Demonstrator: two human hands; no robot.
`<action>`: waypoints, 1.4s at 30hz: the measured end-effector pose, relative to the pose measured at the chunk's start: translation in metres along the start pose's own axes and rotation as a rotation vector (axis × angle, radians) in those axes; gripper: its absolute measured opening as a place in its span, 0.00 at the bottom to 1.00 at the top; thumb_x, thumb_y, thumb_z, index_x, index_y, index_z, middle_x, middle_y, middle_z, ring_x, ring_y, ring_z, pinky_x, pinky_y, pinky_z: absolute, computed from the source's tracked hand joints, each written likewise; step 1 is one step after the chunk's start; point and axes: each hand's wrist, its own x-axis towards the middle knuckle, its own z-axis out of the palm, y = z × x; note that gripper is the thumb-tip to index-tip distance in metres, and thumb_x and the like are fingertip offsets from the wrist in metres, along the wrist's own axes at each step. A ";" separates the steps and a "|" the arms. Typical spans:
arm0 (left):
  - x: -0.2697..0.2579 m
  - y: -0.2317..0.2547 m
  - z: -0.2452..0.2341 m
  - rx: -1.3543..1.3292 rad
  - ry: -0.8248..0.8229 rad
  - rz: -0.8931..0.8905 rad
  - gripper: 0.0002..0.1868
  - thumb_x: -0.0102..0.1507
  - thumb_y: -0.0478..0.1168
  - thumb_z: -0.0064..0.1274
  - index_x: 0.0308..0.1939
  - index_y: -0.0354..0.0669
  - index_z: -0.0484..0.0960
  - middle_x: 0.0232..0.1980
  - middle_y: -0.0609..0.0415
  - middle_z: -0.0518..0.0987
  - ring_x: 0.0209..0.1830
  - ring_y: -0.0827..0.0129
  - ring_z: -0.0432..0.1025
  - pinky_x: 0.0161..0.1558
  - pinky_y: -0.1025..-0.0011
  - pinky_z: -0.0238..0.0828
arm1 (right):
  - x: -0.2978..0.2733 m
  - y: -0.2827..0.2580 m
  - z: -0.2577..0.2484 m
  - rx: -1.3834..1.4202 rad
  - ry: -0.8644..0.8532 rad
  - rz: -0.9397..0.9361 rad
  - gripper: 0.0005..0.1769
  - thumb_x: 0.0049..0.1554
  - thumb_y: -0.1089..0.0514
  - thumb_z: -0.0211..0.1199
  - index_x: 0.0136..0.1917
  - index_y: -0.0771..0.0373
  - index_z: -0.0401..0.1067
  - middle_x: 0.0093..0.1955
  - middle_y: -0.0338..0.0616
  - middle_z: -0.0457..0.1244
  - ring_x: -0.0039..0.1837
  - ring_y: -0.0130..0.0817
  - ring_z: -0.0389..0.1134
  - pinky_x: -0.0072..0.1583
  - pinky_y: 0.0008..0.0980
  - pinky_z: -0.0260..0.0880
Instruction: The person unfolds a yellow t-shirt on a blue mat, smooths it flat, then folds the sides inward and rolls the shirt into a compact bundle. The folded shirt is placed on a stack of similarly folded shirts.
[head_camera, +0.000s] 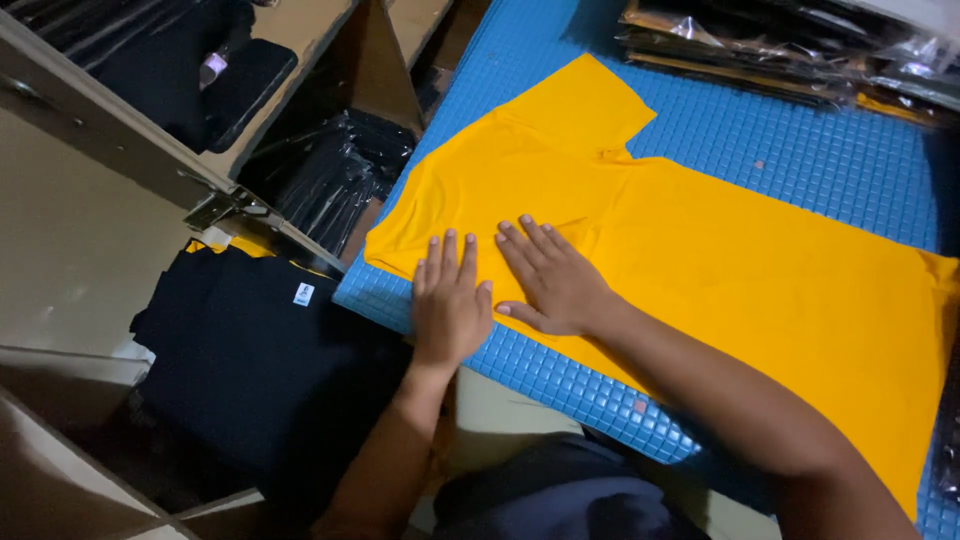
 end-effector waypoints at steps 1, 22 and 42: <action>-0.002 -0.005 -0.001 0.000 -0.007 0.007 0.36 0.66 0.44 0.51 0.77 0.38 0.63 0.79 0.34 0.59 0.80 0.38 0.50 0.73 0.43 0.47 | -0.003 0.002 -0.003 0.003 0.001 0.009 0.53 0.63 0.22 0.38 0.83 0.66 0.47 0.84 0.62 0.43 0.84 0.61 0.41 0.80 0.55 0.37; 0.007 0.027 0.024 0.006 0.125 0.127 0.32 0.71 0.53 0.46 0.75 0.41 0.69 0.77 0.36 0.64 0.79 0.35 0.52 0.75 0.36 0.32 | -0.046 -0.006 -0.022 -0.088 -0.150 0.213 0.60 0.60 0.17 0.29 0.84 0.69 0.40 0.86 0.63 0.38 0.85 0.63 0.33 0.80 0.57 0.31; 0.038 0.021 0.008 0.136 -0.488 -0.035 0.46 0.68 0.71 0.33 0.83 0.53 0.47 0.84 0.36 0.44 0.83 0.34 0.37 0.72 0.28 0.29 | -0.255 0.092 -0.091 -0.108 -0.043 0.725 0.53 0.61 0.25 0.44 0.85 0.64 0.44 0.86 0.60 0.40 0.85 0.61 0.35 0.80 0.60 0.35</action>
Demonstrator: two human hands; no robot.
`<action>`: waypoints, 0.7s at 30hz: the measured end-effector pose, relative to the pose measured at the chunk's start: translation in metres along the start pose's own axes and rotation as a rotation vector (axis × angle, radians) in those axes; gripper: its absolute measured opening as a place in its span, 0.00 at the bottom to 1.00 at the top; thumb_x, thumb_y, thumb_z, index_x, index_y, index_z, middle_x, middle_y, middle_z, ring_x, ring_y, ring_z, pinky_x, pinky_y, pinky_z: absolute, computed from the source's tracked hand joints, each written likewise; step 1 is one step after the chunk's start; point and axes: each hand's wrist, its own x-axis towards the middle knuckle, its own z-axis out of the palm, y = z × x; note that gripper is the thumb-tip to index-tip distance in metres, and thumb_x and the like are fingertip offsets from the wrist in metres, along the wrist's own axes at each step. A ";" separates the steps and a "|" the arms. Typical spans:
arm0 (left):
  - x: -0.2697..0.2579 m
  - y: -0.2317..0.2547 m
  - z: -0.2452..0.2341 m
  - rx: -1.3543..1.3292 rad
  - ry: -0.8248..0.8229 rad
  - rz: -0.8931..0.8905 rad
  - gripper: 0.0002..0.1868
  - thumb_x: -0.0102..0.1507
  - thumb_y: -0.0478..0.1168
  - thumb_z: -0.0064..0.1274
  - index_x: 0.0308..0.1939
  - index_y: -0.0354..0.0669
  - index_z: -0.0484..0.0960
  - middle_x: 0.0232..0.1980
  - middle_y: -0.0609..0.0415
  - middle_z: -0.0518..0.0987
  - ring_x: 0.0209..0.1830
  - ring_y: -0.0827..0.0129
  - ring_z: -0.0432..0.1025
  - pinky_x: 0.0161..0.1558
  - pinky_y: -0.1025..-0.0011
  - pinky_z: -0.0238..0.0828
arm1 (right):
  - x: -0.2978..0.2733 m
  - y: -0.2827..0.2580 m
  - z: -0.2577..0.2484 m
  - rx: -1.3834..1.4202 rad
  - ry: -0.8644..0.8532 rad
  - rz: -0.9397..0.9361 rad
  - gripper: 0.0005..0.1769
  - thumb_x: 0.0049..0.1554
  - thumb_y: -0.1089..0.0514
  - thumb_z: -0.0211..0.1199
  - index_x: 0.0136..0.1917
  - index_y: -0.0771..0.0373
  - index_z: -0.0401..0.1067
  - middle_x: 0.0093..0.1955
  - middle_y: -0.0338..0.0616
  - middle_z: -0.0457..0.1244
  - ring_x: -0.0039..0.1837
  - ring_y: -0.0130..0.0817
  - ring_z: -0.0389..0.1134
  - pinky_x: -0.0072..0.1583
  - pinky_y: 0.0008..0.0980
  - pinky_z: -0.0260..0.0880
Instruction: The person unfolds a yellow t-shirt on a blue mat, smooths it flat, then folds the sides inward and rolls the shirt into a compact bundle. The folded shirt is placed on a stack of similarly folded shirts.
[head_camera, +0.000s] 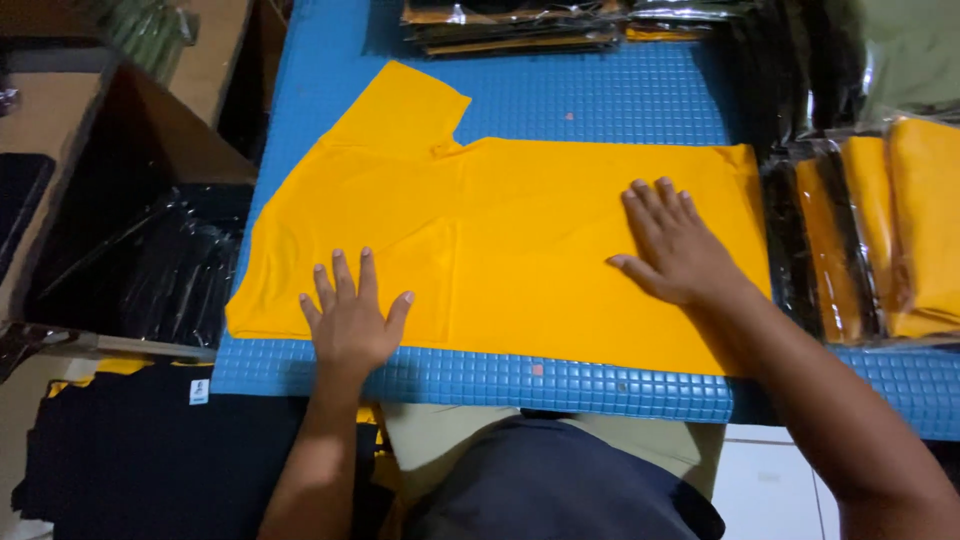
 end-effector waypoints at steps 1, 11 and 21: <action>-0.002 0.001 -0.004 0.001 -0.002 0.009 0.46 0.68 0.71 0.33 0.83 0.53 0.47 0.84 0.36 0.44 0.83 0.34 0.37 0.72 0.28 0.29 | -0.004 0.010 0.000 -0.001 0.001 0.009 0.53 0.61 0.25 0.44 0.85 0.64 0.44 0.86 0.60 0.40 0.85 0.61 0.35 0.80 0.60 0.35; 0.045 0.045 -0.052 0.025 -0.148 0.192 0.45 0.69 0.65 0.35 0.82 0.42 0.48 0.83 0.29 0.43 0.82 0.29 0.33 0.71 0.27 0.20 | 0.000 -0.019 -0.013 -0.103 0.055 0.006 0.54 0.63 0.25 0.44 0.83 0.71 0.46 0.81 0.71 0.46 0.83 0.71 0.39 0.79 0.60 0.42; 0.131 0.124 -0.030 -0.084 -0.017 0.404 0.39 0.71 0.63 0.36 0.82 0.52 0.54 0.85 0.39 0.45 0.85 0.41 0.33 0.70 0.25 0.18 | 0.084 -0.041 0.016 0.033 -0.005 -0.046 0.52 0.65 0.23 0.32 0.85 0.64 0.39 0.86 0.61 0.37 0.85 0.63 0.34 0.80 0.61 0.30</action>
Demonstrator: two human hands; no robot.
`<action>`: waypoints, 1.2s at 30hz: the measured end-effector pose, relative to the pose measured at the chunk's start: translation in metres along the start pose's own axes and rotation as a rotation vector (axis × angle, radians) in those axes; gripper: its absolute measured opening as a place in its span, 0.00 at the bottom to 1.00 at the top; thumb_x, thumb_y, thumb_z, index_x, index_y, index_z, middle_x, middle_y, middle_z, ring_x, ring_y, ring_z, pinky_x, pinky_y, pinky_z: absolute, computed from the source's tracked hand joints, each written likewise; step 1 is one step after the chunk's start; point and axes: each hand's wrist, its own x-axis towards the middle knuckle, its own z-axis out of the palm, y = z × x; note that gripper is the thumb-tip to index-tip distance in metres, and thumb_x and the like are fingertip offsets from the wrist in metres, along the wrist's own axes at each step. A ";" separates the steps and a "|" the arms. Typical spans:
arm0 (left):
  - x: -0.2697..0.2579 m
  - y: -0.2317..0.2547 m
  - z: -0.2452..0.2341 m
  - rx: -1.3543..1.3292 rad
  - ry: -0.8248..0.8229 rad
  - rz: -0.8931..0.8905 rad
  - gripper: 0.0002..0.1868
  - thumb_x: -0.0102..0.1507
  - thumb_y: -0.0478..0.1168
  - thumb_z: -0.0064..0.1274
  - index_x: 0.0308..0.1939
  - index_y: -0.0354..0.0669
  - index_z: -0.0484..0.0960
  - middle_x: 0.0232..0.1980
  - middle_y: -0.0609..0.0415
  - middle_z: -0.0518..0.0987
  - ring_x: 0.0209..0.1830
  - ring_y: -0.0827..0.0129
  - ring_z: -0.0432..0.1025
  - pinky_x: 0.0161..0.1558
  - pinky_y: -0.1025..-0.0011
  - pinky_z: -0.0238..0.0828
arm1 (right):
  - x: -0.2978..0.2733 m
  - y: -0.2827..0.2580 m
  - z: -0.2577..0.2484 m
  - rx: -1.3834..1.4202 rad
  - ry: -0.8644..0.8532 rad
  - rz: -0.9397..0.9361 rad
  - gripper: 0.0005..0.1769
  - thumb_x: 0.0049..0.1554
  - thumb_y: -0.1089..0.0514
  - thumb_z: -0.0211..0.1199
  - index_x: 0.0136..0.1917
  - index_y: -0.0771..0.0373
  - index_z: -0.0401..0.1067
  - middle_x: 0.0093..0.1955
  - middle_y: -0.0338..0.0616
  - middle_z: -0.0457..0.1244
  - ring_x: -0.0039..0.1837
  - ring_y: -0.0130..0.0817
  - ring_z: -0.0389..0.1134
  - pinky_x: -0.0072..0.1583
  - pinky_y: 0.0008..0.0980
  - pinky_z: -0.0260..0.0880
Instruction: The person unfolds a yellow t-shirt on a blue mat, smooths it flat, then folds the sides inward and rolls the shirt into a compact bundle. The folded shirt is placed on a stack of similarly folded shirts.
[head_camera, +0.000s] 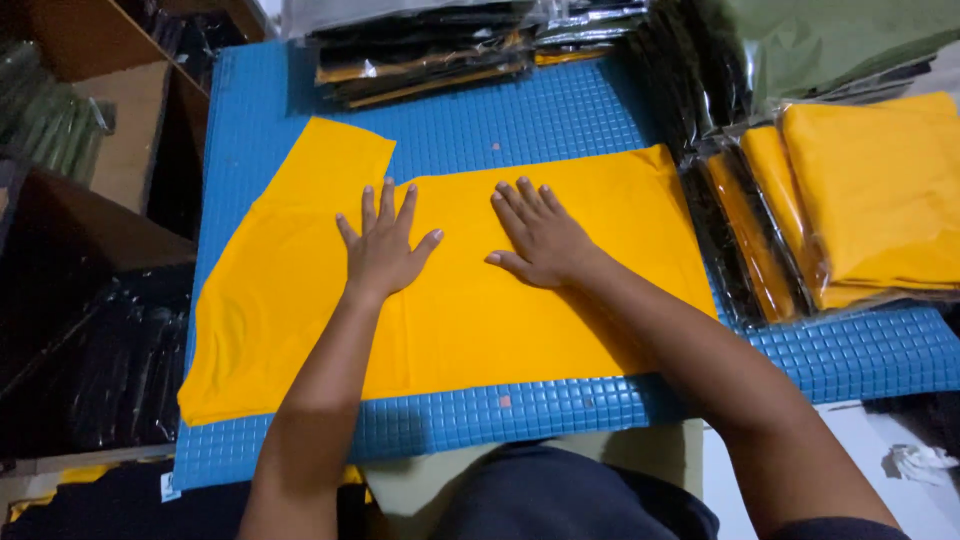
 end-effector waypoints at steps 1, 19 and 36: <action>0.002 -0.003 0.001 0.003 0.001 0.005 0.39 0.71 0.63 0.36 0.82 0.52 0.54 0.85 0.39 0.45 0.85 0.41 0.33 0.70 0.25 0.18 | -0.004 0.009 -0.004 0.000 0.004 0.004 0.52 0.65 0.23 0.32 0.85 0.64 0.39 0.86 0.61 0.37 0.85 0.63 0.34 0.80 0.61 0.30; 0.009 -0.056 0.013 -0.325 0.334 -0.081 0.23 0.71 0.51 0.46 0.69 0.52 0.73 0.67 0.50 0.76 0.76 0.56 0.62 0.76 0.37 0.38 | -0.023 0.160 0.020 -0.502 0.451 0.215 0.24 0.55 0.40 0.61 0.62 0.46 0.75 0.56 0.32 0.71 0.69 0.35 0.71 0.84 0.59 0.44; 0.062 -0.079 -0.059 0.084 -0.084 0.294 0.33 0.56 0.31 0.50 0.67 0.54 0.76 0.77 0.49 0.63 0.77 0.53 0.52 0.74 0.47 0.45 | 0.022 0.108 -0.088 0.221 -0.307 0.584 0.28 0.54 0.45 0.74 0.62 0.59 0.71 0.61 0.50 0.67 0.56 0.49 0.66 0.54 0.45 0.66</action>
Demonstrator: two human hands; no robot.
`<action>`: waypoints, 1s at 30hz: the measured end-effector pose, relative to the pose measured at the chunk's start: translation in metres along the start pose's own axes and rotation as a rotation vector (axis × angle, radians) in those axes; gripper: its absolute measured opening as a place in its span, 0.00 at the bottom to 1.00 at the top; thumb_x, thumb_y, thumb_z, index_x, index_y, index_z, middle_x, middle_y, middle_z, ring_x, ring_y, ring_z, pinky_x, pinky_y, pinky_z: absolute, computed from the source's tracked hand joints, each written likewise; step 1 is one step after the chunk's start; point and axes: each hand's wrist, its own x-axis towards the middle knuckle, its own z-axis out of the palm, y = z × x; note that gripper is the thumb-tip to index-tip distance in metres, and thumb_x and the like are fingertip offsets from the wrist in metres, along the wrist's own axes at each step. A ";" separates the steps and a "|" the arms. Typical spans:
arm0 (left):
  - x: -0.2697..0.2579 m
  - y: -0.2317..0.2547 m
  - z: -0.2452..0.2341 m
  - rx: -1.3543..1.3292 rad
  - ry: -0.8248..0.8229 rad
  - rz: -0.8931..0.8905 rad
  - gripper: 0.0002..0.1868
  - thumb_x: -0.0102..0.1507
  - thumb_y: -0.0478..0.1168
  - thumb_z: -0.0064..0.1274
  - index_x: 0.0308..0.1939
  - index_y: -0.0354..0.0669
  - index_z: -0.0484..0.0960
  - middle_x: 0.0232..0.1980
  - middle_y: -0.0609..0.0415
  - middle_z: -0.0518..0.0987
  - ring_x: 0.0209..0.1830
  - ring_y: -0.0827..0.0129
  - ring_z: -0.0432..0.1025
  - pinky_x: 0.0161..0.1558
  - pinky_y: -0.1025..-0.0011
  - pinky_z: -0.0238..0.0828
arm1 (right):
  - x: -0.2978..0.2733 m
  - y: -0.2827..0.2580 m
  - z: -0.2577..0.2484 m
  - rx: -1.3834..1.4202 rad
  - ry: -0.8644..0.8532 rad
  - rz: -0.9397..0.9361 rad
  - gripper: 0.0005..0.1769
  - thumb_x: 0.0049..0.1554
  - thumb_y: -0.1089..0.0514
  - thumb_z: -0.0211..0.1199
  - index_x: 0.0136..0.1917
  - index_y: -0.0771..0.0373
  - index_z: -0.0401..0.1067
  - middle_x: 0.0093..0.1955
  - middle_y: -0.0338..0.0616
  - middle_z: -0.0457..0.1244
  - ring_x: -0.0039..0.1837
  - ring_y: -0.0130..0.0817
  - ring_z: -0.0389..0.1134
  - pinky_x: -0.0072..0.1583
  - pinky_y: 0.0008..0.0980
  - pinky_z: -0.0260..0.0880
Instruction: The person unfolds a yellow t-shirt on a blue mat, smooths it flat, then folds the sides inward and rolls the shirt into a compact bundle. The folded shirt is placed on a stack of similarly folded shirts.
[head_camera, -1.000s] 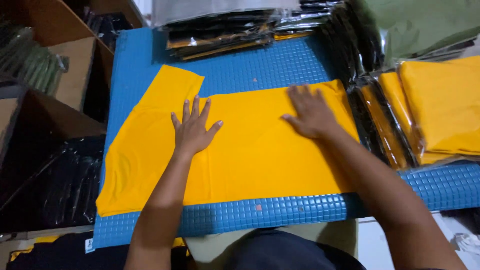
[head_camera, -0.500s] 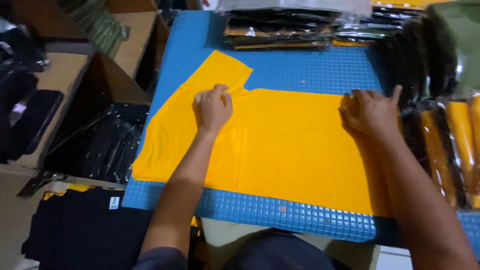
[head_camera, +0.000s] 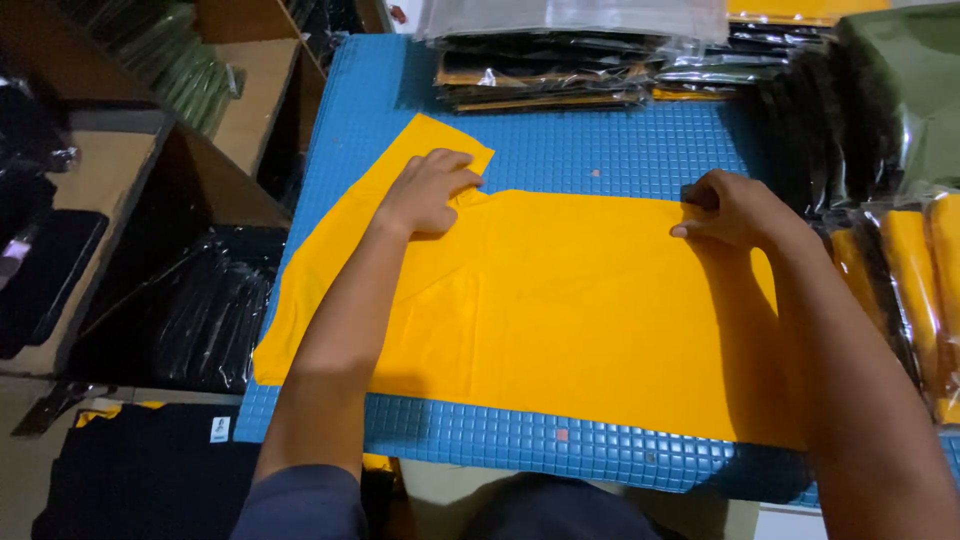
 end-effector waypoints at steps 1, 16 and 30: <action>0.006 -0.002 -0.002 0.000 -0.002 0.006 0.33 0.56 0.31 0.50 0.67 0.54 0.76 0.77 0.49 0.63 0.77 0.53 0.52 0.74 0.47 0.45 | 0.001 0.001 -0.003 0.003 0.001 0.006 0.28 0.54 0.45 0.74 0.62 0.59 0.71 0.61 0.50 0.67 0.56 0.49 0.66 0.54 0.45 0.66; 0.014 0.004 -0.015 0.494 0.000 0.048 0.15 0.56 0.45 0.61 0.44 0.45 0.87 0.51 0.57 0.78 0.57 0.59 0.65 0.57 0.57 0.60 | -0.012 0.029 0.005 -0.235 0.027 0.035 0.14 0.66 0.52 0.51 0.59 0.56 0.74 0.56 0.50 0.71 0.60 0.52 0.69 0.67 0.53 0.52; -0.140 0.087 -0.052 0.733 -0.231 -0.038 0.11 0.63 0.40 0.53 0.49 0.57 0.84 0.42 0.57 0.84 0.52 0.60 0.75 0.57 0.58 0.64 | -0.132 0.060 0.060 -0.477 0.636 -0.473 0.10 0.56 0.63 0.67 0.53 0.58 0.76 0.45 0.44 0.69 0.44 0.43 0.70 0.41 0.38 0.72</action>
